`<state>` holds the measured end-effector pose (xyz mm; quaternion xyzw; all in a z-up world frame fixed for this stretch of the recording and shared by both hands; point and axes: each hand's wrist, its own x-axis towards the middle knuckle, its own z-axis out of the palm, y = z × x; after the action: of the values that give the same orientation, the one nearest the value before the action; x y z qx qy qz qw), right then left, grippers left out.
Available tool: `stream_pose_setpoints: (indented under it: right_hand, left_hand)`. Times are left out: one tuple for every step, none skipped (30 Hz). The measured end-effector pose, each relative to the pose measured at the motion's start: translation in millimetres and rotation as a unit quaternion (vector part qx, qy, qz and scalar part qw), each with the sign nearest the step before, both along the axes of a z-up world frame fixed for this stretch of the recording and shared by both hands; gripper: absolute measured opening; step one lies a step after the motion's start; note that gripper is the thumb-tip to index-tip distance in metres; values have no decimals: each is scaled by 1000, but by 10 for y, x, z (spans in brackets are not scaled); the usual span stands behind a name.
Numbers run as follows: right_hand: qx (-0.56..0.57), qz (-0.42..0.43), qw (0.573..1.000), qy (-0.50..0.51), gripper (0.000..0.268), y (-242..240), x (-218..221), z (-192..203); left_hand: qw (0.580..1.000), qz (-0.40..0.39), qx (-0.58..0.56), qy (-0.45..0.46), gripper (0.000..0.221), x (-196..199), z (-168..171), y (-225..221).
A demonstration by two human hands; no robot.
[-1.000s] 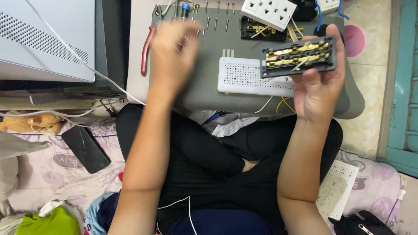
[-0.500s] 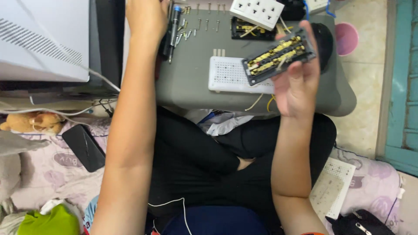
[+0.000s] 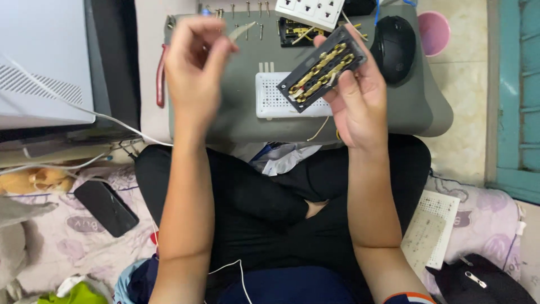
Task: Repairing an electrical component by tightening screws with a screwdriver
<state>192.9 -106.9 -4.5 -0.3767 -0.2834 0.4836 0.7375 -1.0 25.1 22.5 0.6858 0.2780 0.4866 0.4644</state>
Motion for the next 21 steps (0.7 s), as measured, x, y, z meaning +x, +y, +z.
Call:
stream_pose_setpoints:
  right_hand:
    - [-3,-3,1000,-2,62,-2,-20,22]
    - [-4,0,1000,-18,65,-5,-41,44]
    - [-3,5,999,-33,69,-1,-74,67]
    - [-5,2,999,-33,69,-9,-95,62]
    - [4,7,999,-37,68,-5,-109,59]
    - [13,11,999,-41,67,-1,-122,57]
    - [12,10,999,-43,67,-16,-125,76]
    - [12,14,998,-59,64,-29,-133,92]
    - [12,23,997,-74,61,-40,-151,102]
    - [9,26,997,-75,61,-44,-164,114]
    - [11,25,997,-71,62,-47,-183,124]
    - [12,25,997,-68,62,-52,-199,136]
    - [11,28,997,-68,62,-45,-220,127]
    - [9,20,999,-44,63,-40,-235,120]
    - [8,10,1000,-20,63,-34,-240,119]
    - [8,10,1000,-22,63,-28,-254,117]
    - [1,-4,1000,17,57,-27,-273,112]
    - [-5,-18,998,56,51,-26,-291,105]
    - [-6,-18,998,57,51,-35,-283,111]
    - [-25,-4,996,81,50,-44,-275,116]
    - [-45,10,993,106,48,-50,-267,122]
  left_hand:
    - [1000,-3,-3,-2,15,22,24,-74]
    - [999,-27,-21,-7,13,41,49,-149]
    - [998,-50,-37,-11,13,47,83,-221]
    - [998,-52,-38,-11,13,42,96,-238]
    - [997,-76,-24,0,11,48,111,-240]
    - [995,-99,-10,10,15,53,127,-242]
    - [995,-101,-10,7,15,65,121,-247]
    - [995,-101,18,11,18,72,113,-251]
    - [994,-97,45,16,21,60,100,-265]
    - [995,-95,42,14,21,63,111,-274]
    - [994,-86,63,18,22,59,125,-285]
    - [993,-78,83,22,23,59,141,-297]
    - [994,-76,81,22,23,39,146,-304]
    - [995,-80,60,18,17,26,153,-314]
    - [995,-88,41,12,11,27,166,-314]
    - [995,-88,41,11,11,23,133,-306]
    - [995,-99,-2,2,15,16,100,-302]
    - [993,-110,-45,-6,26,10,65,-298]
    - [993,-110,-46,-5,26,8,60,-298]
    - [991,-120,-59,-14,27,6,55,-299]
    - [989,-131,-72,-22,27,4,51,-296]
